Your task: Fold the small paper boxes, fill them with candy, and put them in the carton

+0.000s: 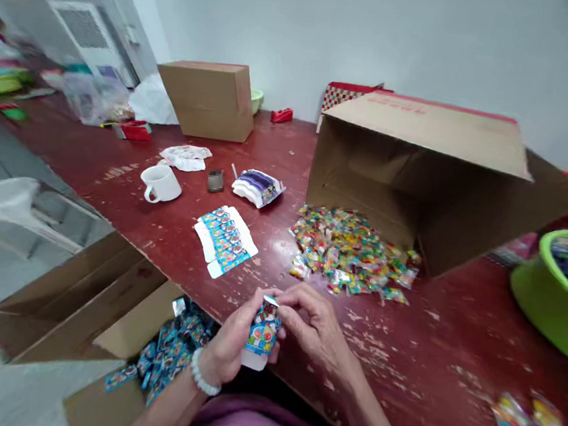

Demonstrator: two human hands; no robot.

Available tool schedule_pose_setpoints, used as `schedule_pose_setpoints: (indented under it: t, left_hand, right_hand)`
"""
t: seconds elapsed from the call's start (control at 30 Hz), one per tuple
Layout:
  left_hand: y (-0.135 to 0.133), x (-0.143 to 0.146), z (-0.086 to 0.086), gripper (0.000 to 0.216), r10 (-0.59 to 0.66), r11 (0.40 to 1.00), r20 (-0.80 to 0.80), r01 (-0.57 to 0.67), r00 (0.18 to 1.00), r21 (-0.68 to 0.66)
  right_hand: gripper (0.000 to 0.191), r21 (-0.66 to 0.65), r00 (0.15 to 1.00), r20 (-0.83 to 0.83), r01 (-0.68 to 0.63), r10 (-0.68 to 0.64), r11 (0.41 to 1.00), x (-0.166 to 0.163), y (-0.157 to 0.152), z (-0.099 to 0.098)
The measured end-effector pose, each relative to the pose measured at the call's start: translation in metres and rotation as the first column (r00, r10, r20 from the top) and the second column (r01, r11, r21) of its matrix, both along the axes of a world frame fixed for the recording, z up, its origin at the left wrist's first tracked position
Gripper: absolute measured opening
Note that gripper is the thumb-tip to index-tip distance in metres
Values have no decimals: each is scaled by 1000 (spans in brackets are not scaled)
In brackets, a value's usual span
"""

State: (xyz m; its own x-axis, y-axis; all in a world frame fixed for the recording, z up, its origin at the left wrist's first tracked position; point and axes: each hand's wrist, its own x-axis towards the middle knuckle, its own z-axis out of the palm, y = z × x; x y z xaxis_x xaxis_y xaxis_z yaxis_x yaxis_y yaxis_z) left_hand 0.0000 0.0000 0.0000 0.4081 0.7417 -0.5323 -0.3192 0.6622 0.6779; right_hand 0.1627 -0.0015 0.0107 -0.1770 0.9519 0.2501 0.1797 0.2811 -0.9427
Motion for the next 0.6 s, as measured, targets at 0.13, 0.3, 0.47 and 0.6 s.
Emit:
schedule_pose_setpoints:
  t: [0.13,0.3,0.47,0.6]
  left_hand:
    - [-1,5,3,62,-41,995,-81,48,996,90]
    - [1,3,4,71,-91,971,-184,129,979,203]
    - [4,-2,2,71,-142,938,-254,212,957,273]
    - [5,-4,0,68,-124,925,-275,211,953,315]
  right_hand:
    - [13,-166,996,-69,37,-49,985,-4,4,-13]
    - [18,-353,937,-349,-122,-10,928,-5,7,-17]
    - [21,-383,875,-483,-162,-48,909,-9,7,-15]
    - [21,-337,916,-396,-84,-60,938,-11,5,-13]
